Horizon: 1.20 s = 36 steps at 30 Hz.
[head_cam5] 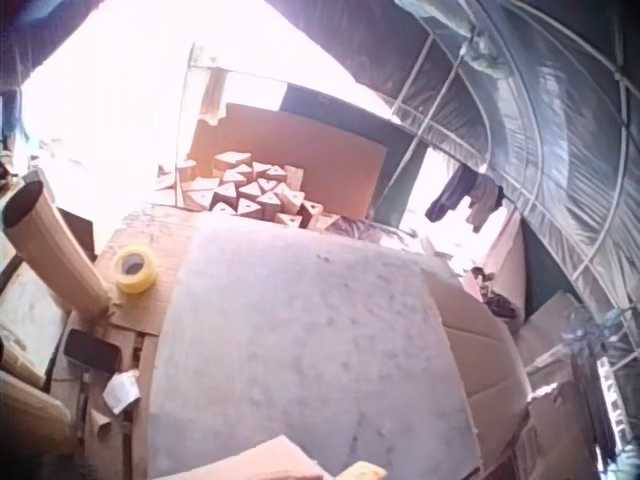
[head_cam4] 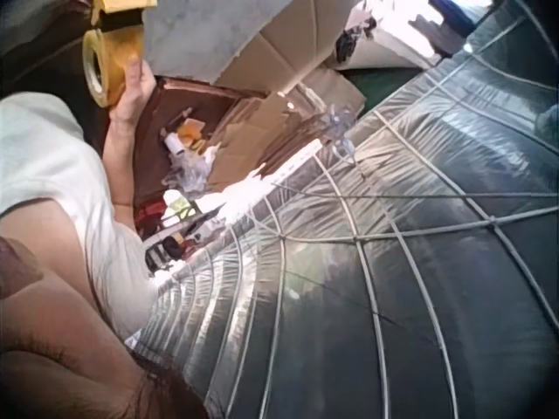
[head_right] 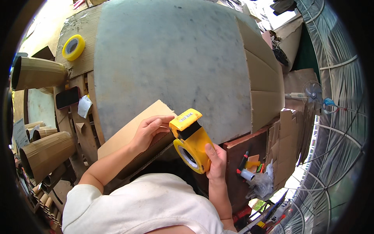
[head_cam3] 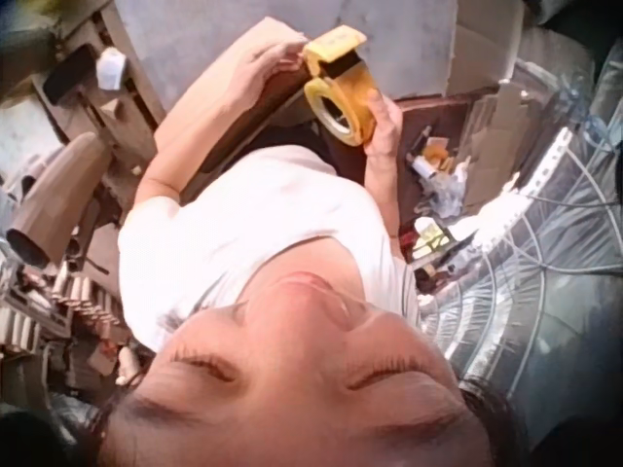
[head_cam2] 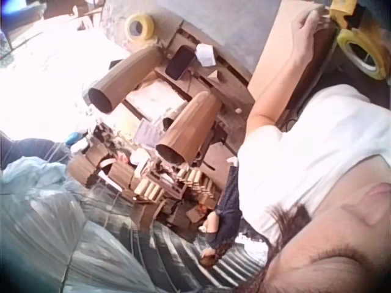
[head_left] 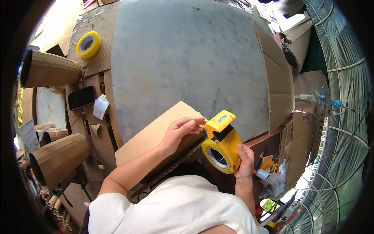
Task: The person cuts a large sheet of cardboard with a utility knife, folds it into a rectangular box shape, and secures the edges with a tape dispenser. They then cut a triangular piece from another cardboard sheet and tape it into a triangular prism. The workspace contains stacks of cardboard tubes and other packaging materials.
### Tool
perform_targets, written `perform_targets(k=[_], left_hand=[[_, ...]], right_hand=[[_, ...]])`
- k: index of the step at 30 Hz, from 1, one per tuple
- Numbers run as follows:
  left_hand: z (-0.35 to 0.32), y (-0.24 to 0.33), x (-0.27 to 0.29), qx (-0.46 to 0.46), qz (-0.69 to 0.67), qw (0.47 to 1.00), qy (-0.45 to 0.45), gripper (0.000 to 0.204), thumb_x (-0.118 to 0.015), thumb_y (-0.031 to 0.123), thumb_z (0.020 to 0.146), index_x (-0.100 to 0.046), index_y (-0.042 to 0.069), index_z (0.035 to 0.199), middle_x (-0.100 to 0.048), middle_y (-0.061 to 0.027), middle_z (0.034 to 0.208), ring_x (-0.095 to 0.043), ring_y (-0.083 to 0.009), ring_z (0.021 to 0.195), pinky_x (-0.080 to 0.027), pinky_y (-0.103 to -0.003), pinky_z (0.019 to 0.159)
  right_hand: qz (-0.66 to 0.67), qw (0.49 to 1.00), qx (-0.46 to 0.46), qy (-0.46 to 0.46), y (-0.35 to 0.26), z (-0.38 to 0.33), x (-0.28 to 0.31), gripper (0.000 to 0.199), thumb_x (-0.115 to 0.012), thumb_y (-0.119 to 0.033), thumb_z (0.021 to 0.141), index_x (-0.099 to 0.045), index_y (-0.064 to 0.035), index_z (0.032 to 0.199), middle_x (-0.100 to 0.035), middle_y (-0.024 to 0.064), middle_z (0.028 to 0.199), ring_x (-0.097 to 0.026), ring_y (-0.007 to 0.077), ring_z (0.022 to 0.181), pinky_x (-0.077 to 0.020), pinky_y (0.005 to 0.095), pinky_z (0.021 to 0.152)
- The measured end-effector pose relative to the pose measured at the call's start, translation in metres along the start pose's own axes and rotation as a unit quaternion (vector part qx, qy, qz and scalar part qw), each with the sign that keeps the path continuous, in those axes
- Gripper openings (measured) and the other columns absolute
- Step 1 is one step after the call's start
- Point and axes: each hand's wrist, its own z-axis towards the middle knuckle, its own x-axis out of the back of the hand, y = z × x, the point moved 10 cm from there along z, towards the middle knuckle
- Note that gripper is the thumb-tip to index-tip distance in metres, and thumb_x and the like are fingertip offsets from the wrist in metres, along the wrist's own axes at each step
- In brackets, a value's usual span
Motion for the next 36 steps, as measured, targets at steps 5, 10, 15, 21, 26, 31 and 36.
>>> perform_targets(k=[5, 10, 15, 21, 26, 31, 36], left_hand=[[0.02, -0.018, -0.01, 0.071, 0.009, 0.996, -0.061, 0.036, -0.05, 0.029, 0.092, -0.059, -0.002, 0.106, -0.063, -0.0086, 0.098, -0.061, -0.0127, 0.087, -0.049, -0.027, 0.079], [0.019, -0.02, -0.016, 0.098, -0.068, 0.992, -0.051, 0.026, -0.058, 0.023, 0.087, -0.062, 0.0, 0.098, -0.064, -0.0051, 0.092, -0.059, -0.0086, 0.08, -0.049, -0.023, 0.073], [0.013, -0.012, -0.021, 0.117, -0.062, 0.989, -0.06, 0.02, -0.056, 0.013, 0.087, -0.062, -0.001, 0.099, -0.064, -0.0057, 0.092, -0.061, -0.0099, 0.082, -0.049, -0.025, 0.074], [0.01, -0.016, -0.01, 0.148, -0.137, 0.979, -0.004, 0.02, -0.05, 0.017, 0.09, -0.062, 0.002, 0.094, -0.064, -0.0036, 0.088, -0.061, -0.009, 0.079, -0.049, -0.025, 0.073], [0.014, -0.018, 0.001, 0.155, -0.136, 0.978, -0.03, 0.017, -0.05, 0.012, 0.089, -0.062, 0.001, 0.093, -0.063, -0.0037, 0.086, -0.061, -0.0101, 0.078, -0.05, -0.027, 0.073], [0.016, 0.004, 0.024, 0.165, 0.002, 0.986, -0.025, 0.009, -0.055, 0.004, 0.083, -0.061, -0.002, 0.084, -0.063, -0.0104, 0.08, -0.062, -0.0134, 0.07, -0.052, -0.023, 0.064], [0.016, 0.003, 0.033, 0.188, -0.109, 0.976, -0.011, 0.015, -0.047, 0.006, 0.082, -0.06, -0.001, 0.081, -0.062, -0.0113, 0.08, -0.059, -0.0134, 0.068, -0.05, -0.023, 0.065]], right_hand=[[-0.003, 0.999, 0.024, 0.025, -0.014, -0.008, -0.011, 0.039, -0.06, -0.03, 0.086, -0.058, 0.0072, 0.096, -0.061, 0.006, 0.084, -0.054, 0.0079, 0.071, -0.0418, 0.0203, 0.064], [-0.008, 0.999, 0.029, 0.023, -0.019, -0.005, -0.023, 0.039, -0.063, -0.031, 0.084, -0.058, 0.0067, 0.094, -0.06, 0.0051, 0.082, -0.052, 0.0069, 0.07, -0.0401, 0.0192, 0.063], [-0.06, 0.996, 0.058, 0.031, -0.023, -0.01, -0.024, 0.038, -0.065, -0.03, 0.082, -0.058, 0.0055, 0.097, -0.059, 0.0035, 0.079, -0.051, 0.0059, 0.07, -0.039, 0.0193, 0.062], [-0.354, 0.89, 0.287, 0.025, -0.069, -0.027, -0.057, 0.054, -0.069, -0.035, 0.078, -0.052, -0.0017, 0.117, -0.055, 0.0032, 0.081, -0.052, 0.0112, 0.073, -0.0426, 0.0237, 0.064], [-0.595, 0.732, 0.329, -0.035, -0.072, -0.042, -0.101, 0.071, -0.079, -0.019, 0.057, -0.052, -0.0154, 0.123, -0.052, 0.0105, 0.09, -0.056, 0.0266, 0.074, -0.0497, 0.0346, 0.064], [-0.534, 0.81, 0.243, -0.03, -0.075, -0.054, -0.074, 0.065, -0.071, -0.001, 0.054, -0.058, -0.0151, 0.116, -0.053, 0.0114, 0.085, -0.059, 0.0258, 0.07, -0.0505, 0.0327, 0.063], [-0.575, 0.779, 0.248, -0.012, -0.065, -0.066, -0.06, 0.068, -0.071, -0.002, 0.051, -0.059, -0.0175, 0.116, -0.053, 0.0097, 0.085, -0.059, 0.024, 0.068, -0.0514, 0.0326, 0.06]])
